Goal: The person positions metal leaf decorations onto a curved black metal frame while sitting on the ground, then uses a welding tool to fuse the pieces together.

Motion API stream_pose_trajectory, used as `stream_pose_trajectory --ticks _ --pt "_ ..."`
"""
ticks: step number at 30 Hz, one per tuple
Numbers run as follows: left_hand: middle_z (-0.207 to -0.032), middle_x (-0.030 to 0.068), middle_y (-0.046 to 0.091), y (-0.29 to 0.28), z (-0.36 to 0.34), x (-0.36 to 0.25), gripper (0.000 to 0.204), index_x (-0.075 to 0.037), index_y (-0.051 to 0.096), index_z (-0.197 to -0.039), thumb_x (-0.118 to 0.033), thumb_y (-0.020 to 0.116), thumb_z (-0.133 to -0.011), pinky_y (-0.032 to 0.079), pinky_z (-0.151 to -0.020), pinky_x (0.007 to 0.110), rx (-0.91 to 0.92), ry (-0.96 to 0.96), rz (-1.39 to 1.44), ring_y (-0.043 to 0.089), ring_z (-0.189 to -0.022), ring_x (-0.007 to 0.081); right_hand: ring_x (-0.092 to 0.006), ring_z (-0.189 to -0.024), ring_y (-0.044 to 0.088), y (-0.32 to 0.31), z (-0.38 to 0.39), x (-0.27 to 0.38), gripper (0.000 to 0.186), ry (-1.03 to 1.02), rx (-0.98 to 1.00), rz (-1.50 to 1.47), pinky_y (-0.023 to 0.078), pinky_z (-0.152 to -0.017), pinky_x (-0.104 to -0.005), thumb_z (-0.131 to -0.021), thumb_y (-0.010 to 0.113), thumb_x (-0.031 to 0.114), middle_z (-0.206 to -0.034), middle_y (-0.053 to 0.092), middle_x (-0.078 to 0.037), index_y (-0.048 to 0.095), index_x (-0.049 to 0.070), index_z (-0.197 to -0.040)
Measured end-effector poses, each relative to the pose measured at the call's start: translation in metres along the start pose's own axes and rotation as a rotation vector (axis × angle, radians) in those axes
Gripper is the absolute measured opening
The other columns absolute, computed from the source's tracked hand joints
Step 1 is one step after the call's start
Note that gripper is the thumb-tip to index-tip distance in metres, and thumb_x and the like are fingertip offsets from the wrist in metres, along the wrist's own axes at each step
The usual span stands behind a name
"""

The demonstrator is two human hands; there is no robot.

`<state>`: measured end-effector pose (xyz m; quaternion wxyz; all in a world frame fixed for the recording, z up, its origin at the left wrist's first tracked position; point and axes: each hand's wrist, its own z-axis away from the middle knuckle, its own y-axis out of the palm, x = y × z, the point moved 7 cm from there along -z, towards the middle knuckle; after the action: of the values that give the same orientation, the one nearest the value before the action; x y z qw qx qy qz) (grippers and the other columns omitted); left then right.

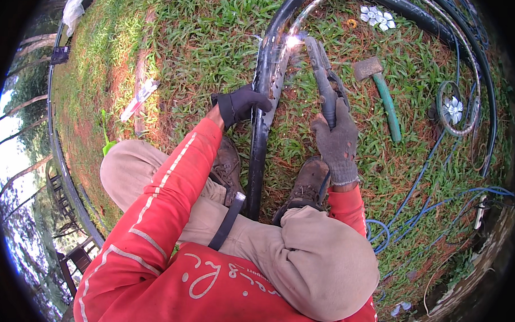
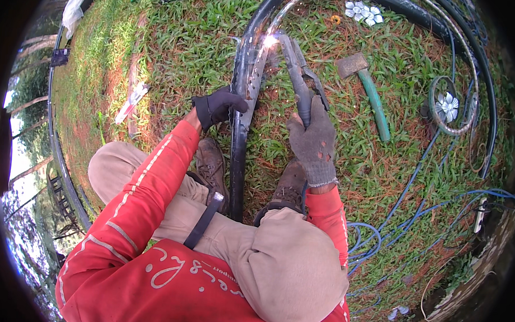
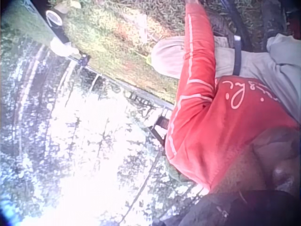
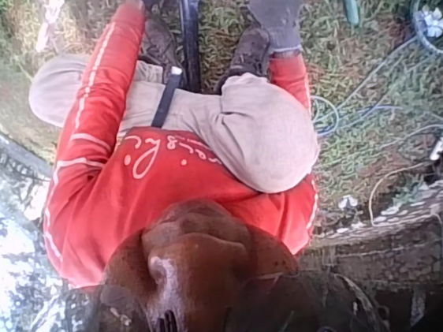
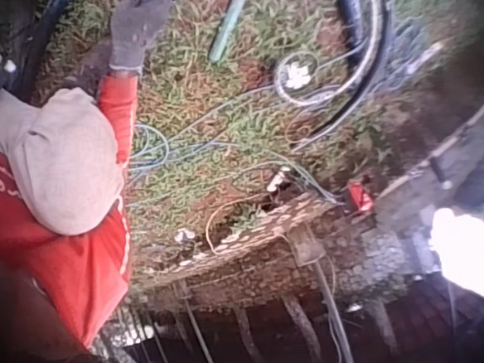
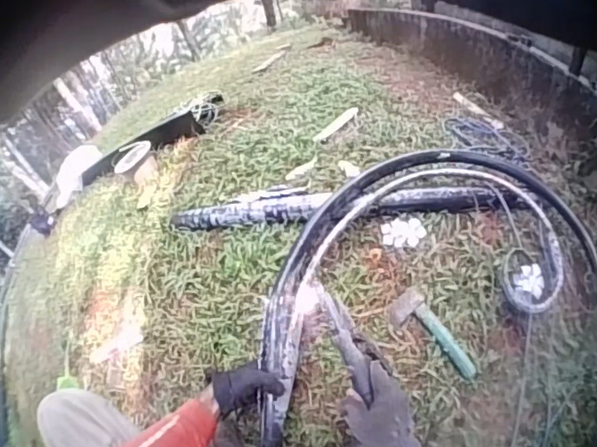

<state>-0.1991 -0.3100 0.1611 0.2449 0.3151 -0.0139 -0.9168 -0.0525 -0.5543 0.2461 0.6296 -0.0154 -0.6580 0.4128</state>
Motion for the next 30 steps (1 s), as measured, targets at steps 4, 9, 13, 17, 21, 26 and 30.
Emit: stream_pose_trajectory --ticks 4,9,13,17,21,26,30 --pt "-0.087 0.0086 0.077 -0.006 -0.005 0.003 0.018 0.0 0.082 -0.094 -0.016 0.083 -0.085 0.056 -0.068 0.033 0.031 0.024 -0.017 0.072 -0.074 0.0169 -0.0491 -0.1 0.076 0.002 -0.002 0.0 0.062 0.005 0.027 0.005 0.061 -0.083 -0.0505 -0.093 0.082 0.014 -0.113 0.074 -0.032 0.06 -0.009 -0.146" --pt "-0.083 0.0071 0.074 0.003 -0.002 -0.002 0.02 -0.002 0.076 -0.097 -0.013 0.084 -0.083 0.058 -0.067 0.034 0.042 0.032 0.046 0.072 -0.072 0.0187 -0.0443 -0.102 0.079 0.008 -0.002 -0.018 0.066 0.059 0.033 -0.127 0.063 -0.085 -0.0459 -0.09 0.083 0.011 -0.115 0.075 -0.032 0.059 -0.011 -0.147" --pt "-0.089 0.0079 0.078 -0.003 -0.001 0.001 0.018 -0.001 0.083 -0.094 -0.018 0.079 -0.089 0.055 -0.067 0.031 0.035 0.017 -0.017 0.072 -0.075 0.0156 -0.0296 -0.097 0.08 -0.011 0.002 -0.006 0.068 -0.001 -0.071 -0.097 0.062 -0.084 -0.0385 -0.089 0.085 0.008 -0.112 0.077 -0.025 0.059 -0.01 -0.149" --pt "-0.085 0.0085 0.077 -0.005 -0.003 -0.001 0.019 0.0 0.078 -0.097 -0.015 0.083 -0.086 0.058 -0.07 0.033 0.028 0.036 -0.028 0.075 -0.075 0.0188 -0.0248 -0.091 0.08 -0.028 0.008 -0.012 0.067 0.027 -0.15 -0.141 0.062 -0.08 -0.0361 -0.09 0.084 0.007 -0.108 0.077 -0.022 0.059 -0.01 -0.149" --pt "-0.087 0.0092 0.078 -0.006 -0.007 0.002 0.02 0.0 0.078 -0.098 -0.016 0.083 -0.087 0.059 -0.071 0.033 0.043 0.035 -0.002 0.076 -0.077 0.019 -0.0203 -0.084 0.078 -0.038 0.013 -0.015 0.063 0.123 -0.168 -0.136 0.061 -0.075 -0.0348 -0.092 0.083 0.009 -0.101 0.076 -0.019 0.06 -0.009 -0.148" --pt "-0.086 0.0071 0.076 -0.002 -0.002 0.0 0.022 -0.002 0.075 -0.102 -0.013 0.084 -0.085 0.06 -0.071 0.034 0.026 0.004 0.021 0.076 -0.077 0.0183 -0.0195 -0.08 0.075 -0.041 0.018 -0.022 0.061 0.176 -0.11 -0.15 0.06 -0.075 -0.0355 -0.093 0.083 0.01 -0.1 0.076 -0.018 0.061 -0.008 -0.147" --pt "-0.086 0.0068 0.075 0.005 0.003 -0.008 0.024 -0.003 0.073 -0.104 -0.009 0.084 -0.083 0.06 -0.071 0.035 0.063 0.046 0.051 0.075 -0.076 0.0181 -0.0211 -0.079 0.073 -0.038 0.023 -0.034 0.055 0.121 -0.158 -0.068 0.059 -0.074 -0.0368 -0.092 0.083 0.011 -0.099 0.076 -0.016 0.065 -0.008 -0.14"
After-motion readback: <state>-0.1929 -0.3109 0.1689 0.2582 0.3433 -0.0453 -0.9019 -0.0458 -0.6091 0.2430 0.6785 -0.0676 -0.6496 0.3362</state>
